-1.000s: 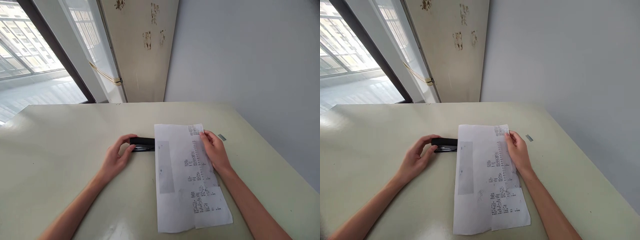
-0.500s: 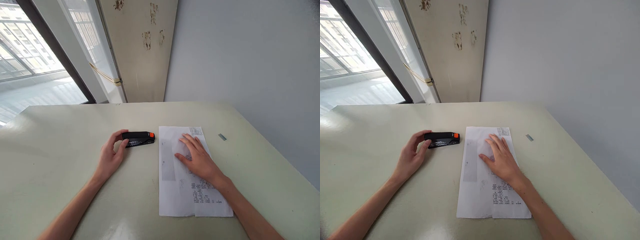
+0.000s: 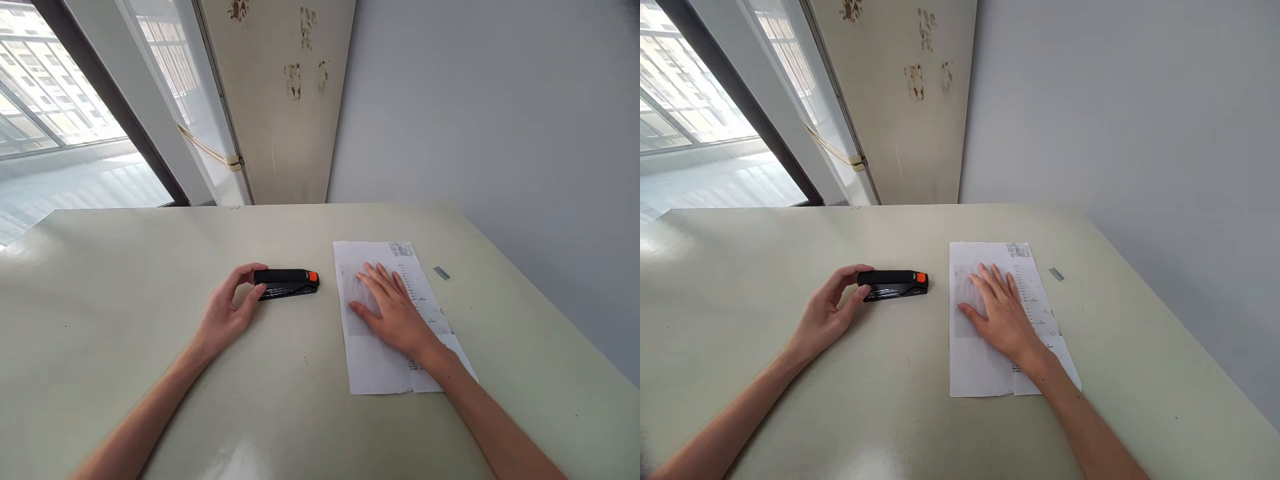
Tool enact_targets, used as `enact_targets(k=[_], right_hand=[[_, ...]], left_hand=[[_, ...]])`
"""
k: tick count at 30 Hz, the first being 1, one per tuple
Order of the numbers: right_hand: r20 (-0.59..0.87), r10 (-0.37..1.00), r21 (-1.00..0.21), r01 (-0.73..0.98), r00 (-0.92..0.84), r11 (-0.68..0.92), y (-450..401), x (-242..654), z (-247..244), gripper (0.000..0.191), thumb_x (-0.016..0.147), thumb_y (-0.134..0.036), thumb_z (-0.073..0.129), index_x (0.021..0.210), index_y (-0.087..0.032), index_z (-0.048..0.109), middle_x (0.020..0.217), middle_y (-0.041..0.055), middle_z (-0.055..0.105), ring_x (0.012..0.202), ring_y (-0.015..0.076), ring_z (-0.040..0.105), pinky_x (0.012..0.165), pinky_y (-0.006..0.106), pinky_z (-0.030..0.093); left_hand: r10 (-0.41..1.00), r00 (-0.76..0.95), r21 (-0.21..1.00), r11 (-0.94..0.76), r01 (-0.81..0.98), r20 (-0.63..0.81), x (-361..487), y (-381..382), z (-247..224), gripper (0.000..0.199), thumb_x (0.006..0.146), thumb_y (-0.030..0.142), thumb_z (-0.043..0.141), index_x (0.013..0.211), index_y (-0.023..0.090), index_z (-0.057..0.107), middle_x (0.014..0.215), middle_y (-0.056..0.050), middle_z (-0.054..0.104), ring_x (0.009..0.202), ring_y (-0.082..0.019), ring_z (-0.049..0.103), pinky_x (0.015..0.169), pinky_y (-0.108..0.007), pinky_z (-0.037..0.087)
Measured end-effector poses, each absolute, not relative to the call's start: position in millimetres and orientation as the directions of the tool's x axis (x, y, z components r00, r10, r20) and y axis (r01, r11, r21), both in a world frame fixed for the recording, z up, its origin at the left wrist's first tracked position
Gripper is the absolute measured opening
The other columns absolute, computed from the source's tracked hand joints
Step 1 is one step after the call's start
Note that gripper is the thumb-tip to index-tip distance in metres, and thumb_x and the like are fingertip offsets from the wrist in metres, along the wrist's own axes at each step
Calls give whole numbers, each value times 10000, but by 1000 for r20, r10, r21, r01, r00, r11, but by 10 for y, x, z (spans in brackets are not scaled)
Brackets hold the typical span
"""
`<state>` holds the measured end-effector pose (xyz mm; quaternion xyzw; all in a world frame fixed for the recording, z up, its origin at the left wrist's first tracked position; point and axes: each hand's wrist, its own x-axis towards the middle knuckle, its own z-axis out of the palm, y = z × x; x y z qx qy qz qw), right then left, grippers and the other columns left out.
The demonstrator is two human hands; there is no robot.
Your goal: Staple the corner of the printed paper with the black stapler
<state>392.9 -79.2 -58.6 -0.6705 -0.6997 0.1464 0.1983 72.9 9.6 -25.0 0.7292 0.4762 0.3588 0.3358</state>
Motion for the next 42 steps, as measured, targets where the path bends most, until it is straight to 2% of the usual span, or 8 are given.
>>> enact_targets(k=[10, 16, 21, 28, 31, 35, 39, 42], right_hand=[[106, 994, -508, 860, 5, 50, -768, 4093, -494, 641, 1058, -614, 451, 1573, -234, 440, 1741, 85, 298, 1642, 287, 142, 1331, 598, 181], [309, 949, -581, 778, -63, 240, -812, 3970, -442, 385, 1073, -452, 525, 1423, -303, 583, 1570, 53, 551, 1541, 275, 404, 1246, 556, 400], [423, 890, -550, 734, -169, 400, -873, 3847, -335, 303, 1064, -273, 551, 1353, -319, 625, 1342, 49, 702, 1258, 252, 655, 1057, 483, 567], [544, 808, -440, 744, -226, 504, -879, 3754, -294, 286, 1024, -137, 573, 1246, -275, 688, 1169, 50, 779, 1044, 229, 736, 905, 445, 609], [556, 800, -418, 756, -226, 504, -894, 3736, -307, 268, 1006, -125, 594, 1213, -260, 697, 1227, 58, 771, 1075, 230, 736, 924, 443, 611], [543, 811, -429, 759, -216, 490, -923, 3705, -334, 226, 993, -141, 609, 1171, -248, 697, 1289, 69, 756, 1094, 237, 740, 938, 442, 621], [550, 808, -395, 787, -210, 474, -934, 3690, -349, 212, 969, -141, 634, 1131, -250, 715, 1282, 60, 769, 1065, 245, 759, 906, 430, 629], [560, 799, -362, 804, -217, 471, -937, 3691, -333, 213, 954, -132, 640, 1098, -253, 739, 1241, 46, 788, 1013, 234, 775, 837, 393, 639]], left_hand=[[897, 412, 855, -332, 399, 157, 786, 10, -271, 349, 984, 489, 639, 1254, 268, 642, 1198, -53, 712, 1146, -257, 662, 999, -355, 515], [866, 477, 844, -364, 393, 151, 855, -69, -263, 325, 994, 457, 628, 1258, 267, 649, 1139, -58, 723, 1078, -252, 662, 893, -348, 548], [841, 515, 849, -387, 360, 165, 898, -118, -253, 277, 989, 411, 642, 1220, 259, 662, 1105, -57, 726, 965, -220, 647, 886, -359, 524], [824, 536, 884, -375, 278, 181, 896, -129, -250, 302, 995, 415, 652, 1240, 239, 664, 1184, -85, 732, 1082, -250, 649, 985, -391, 495], [864, 460, 932, -315, 178, 204, 917, -118, -250, 340, 1048, 456, 562, 1289, 223, 622, 1263, -109, 718, 1140, -254, 648, 1016, -399, 481], [950, 232, 960, -245, 137, 210, 915, -38, -235, 411, 1095, 528, 413, 1170, 202, 651, 1172, -112, 734, 1079, -243, 664, 959, -397, 487], [981, 54, 978, -188, 89, 184, 743, 170, -256, 399, 1051, 558, 511, 1055, 204, 695, 1104, -88, 725, 1055, -222, 649, 924, -356, 486], [988, -133, 990, -92, -108, 77, 554, 342, -285, 323, 990, 513, 630, 960, 201, 712, 1027, -67, 704, 980, -190, 642, 838, -301, 488]])
